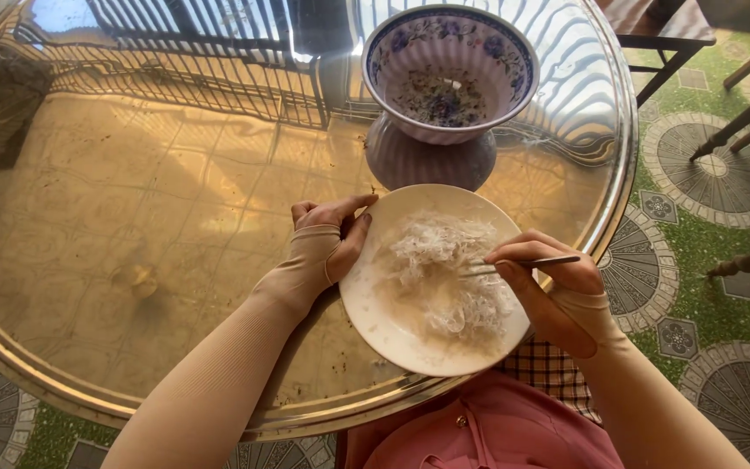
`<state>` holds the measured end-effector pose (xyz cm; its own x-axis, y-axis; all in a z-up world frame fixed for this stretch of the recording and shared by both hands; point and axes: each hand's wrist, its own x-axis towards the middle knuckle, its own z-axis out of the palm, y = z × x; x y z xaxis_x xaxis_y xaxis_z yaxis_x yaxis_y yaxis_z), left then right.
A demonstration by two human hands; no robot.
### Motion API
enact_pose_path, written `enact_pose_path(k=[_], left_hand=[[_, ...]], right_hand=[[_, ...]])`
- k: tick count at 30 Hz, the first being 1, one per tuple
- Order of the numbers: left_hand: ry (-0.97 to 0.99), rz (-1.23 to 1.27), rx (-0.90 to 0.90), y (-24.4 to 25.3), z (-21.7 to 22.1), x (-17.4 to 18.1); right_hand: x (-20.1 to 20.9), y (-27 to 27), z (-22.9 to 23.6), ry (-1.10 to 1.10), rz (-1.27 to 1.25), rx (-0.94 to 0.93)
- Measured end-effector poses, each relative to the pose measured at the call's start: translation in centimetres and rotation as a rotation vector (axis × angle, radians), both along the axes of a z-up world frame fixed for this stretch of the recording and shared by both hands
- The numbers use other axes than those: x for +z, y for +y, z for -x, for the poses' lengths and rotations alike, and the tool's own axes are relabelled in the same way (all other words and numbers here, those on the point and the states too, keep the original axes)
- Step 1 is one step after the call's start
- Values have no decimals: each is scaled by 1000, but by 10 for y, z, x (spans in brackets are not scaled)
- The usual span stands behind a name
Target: Cleaning impurities from bird's nest material using tweezers on a plate
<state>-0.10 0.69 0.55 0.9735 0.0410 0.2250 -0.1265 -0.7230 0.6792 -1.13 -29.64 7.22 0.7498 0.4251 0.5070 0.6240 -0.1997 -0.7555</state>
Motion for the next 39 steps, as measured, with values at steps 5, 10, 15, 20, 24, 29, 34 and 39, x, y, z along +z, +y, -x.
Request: enact_pose_path(k=[5,10,15,20,24,29,34,39], left_hand=[[3,8,-10,1,-1,0],[9,10,-14,0,2,4],[-8,14,0,0,0,-2],[8,17,-9,0,-3,-1],[9,17,-15,2,-6,-5],[11,19,-6,0,-4,-3],[11,9,-10,2,-8,-6],[11,9,-5,2,-8,-7]], right_hand=[[-6,9,1,12,-4,47],[-9,0,-2,37,-9,30],[2,12,-2,15,-41,46],[-12,18,1,56,-12,92],[-22,2,1,83,13,20],[-11,-9,-3,109,-21,-35],[-8,15,0,107,-11,12],[-23,20,4,134,12,46]])
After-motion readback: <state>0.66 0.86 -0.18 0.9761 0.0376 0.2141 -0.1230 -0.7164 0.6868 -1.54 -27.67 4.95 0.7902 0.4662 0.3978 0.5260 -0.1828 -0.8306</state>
